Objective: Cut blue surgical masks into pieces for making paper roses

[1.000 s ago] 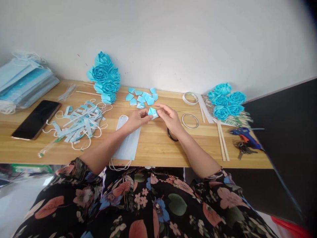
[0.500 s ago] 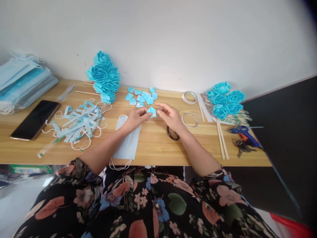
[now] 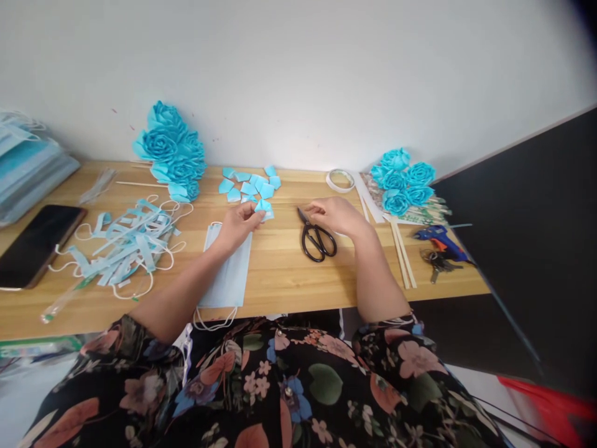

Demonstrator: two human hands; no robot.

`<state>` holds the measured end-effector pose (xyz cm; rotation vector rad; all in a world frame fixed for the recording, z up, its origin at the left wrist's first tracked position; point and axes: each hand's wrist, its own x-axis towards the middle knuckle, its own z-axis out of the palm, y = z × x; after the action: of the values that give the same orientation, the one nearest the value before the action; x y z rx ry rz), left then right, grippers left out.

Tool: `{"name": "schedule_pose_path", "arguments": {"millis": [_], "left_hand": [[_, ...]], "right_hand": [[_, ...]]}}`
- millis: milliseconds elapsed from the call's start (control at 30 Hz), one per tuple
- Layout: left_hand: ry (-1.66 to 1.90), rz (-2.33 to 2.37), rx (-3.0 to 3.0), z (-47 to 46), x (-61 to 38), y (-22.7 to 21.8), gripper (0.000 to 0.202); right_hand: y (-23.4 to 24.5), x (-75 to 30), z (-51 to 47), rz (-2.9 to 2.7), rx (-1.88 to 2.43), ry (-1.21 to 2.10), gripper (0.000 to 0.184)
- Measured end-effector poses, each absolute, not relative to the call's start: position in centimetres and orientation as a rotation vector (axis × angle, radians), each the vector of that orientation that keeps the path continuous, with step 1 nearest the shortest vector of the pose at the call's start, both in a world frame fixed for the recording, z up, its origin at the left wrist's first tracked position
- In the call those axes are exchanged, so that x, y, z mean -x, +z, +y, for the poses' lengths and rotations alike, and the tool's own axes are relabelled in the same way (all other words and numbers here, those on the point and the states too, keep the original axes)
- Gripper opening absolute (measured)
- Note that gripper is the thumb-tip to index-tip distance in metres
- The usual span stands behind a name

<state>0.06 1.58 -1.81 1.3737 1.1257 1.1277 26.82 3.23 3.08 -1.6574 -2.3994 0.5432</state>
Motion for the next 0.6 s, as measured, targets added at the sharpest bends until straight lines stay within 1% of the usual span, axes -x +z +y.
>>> {"name": "schedule_pose_path", "arguments": {"millis": [100,200,367,467,600], "left_hand": [[1.128,1.129,-1.358,1.5,-0.2,-1.6,0.035],[1.127,1.123,-1.352,1.4,-0.3,-1.4,0.038],[1.118,1.111,-1.356,1.4,-0.3,-1.4,0.038],[1.116,1.108,-1.364,1.5,-0.3,-1.6,0.037],[1.125,1.100,-1.348,1.4,-0.3,-1.5,0.039]], "right_hand": [[2.9,-26.5,3.3,-2.438,1.677,0.494,0.030],[2.4,-25.7,3.3,-2.407,1.698,0.370,0.030],[0.6,-24.4,4.0,-2.348,1.676,0.246,0.022],[-0.2,-24.2,4.4,-2.303,1.696,0.229,0.018],[-0.5,-24.5,4.7,-2.189,1.734,0.320,0.016]]}}
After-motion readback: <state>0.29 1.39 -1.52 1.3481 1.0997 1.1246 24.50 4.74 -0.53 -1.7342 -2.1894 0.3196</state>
